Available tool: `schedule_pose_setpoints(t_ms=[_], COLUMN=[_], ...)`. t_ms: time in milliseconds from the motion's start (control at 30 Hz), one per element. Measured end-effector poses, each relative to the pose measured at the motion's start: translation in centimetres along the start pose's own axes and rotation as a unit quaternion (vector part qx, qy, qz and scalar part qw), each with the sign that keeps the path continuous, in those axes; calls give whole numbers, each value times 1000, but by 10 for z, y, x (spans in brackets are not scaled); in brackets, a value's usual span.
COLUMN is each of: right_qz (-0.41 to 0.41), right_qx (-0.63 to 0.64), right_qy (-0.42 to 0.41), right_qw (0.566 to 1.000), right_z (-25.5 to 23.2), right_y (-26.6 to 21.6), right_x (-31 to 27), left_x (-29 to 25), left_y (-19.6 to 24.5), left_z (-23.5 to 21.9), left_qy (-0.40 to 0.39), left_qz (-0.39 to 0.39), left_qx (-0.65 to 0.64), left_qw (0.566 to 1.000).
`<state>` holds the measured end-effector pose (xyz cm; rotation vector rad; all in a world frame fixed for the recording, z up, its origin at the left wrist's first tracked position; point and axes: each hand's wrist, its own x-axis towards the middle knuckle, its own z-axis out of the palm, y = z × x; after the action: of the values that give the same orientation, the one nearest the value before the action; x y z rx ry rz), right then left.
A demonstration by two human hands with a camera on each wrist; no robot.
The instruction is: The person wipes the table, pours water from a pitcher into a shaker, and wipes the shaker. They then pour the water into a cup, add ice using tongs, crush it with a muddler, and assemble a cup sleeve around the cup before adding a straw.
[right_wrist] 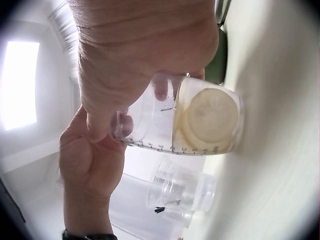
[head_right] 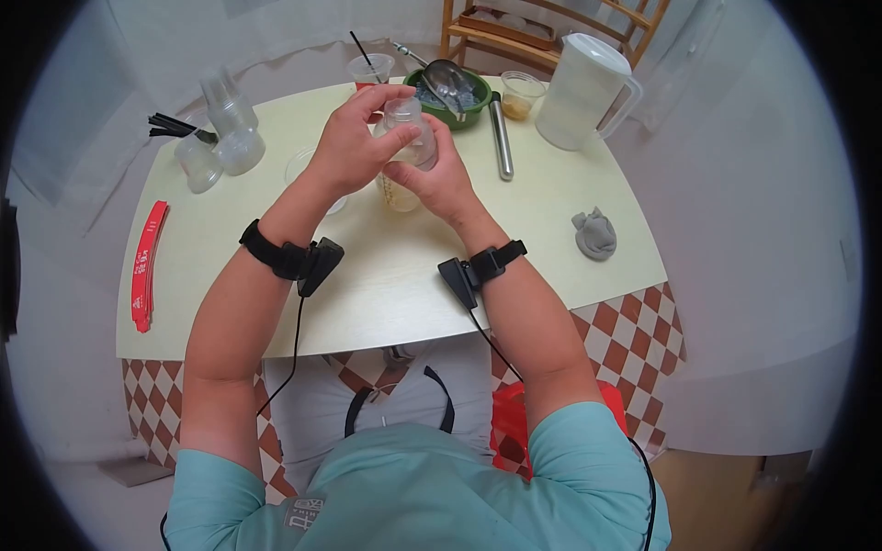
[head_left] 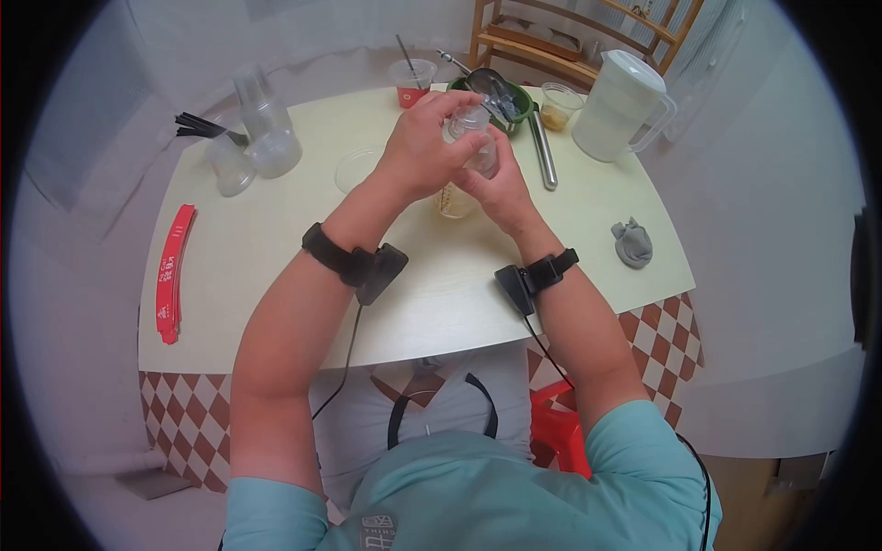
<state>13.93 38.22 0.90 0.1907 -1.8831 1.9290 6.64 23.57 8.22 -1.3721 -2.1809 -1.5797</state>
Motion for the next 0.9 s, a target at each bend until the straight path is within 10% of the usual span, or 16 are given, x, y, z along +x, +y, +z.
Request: schedule_pose_setpoints(t_ms=[233, 400, 567, 900], right_qz=[2, 31, 67, 116], right_qx=[-8, -68, -148, -315], right_qy=[8, 3, 11, 127], right_qw=[1000, 997, 987, 933], right_z=[0, -2, 4, -24], right_y=[-3, -8, -29, -93], right_x=[-1, 0, -5, -90], left_x=[-25, -59, -84, -94], left_y=[-9, -44, -86, -107], left_z=[-24, -87, -115, -101], left_qy=[104, 304, 344, 290], left_qz=[47, -61, -239, -227], left_qx=[-108, -175, -337, -253], left_qw=[988, 935, 843, 895])
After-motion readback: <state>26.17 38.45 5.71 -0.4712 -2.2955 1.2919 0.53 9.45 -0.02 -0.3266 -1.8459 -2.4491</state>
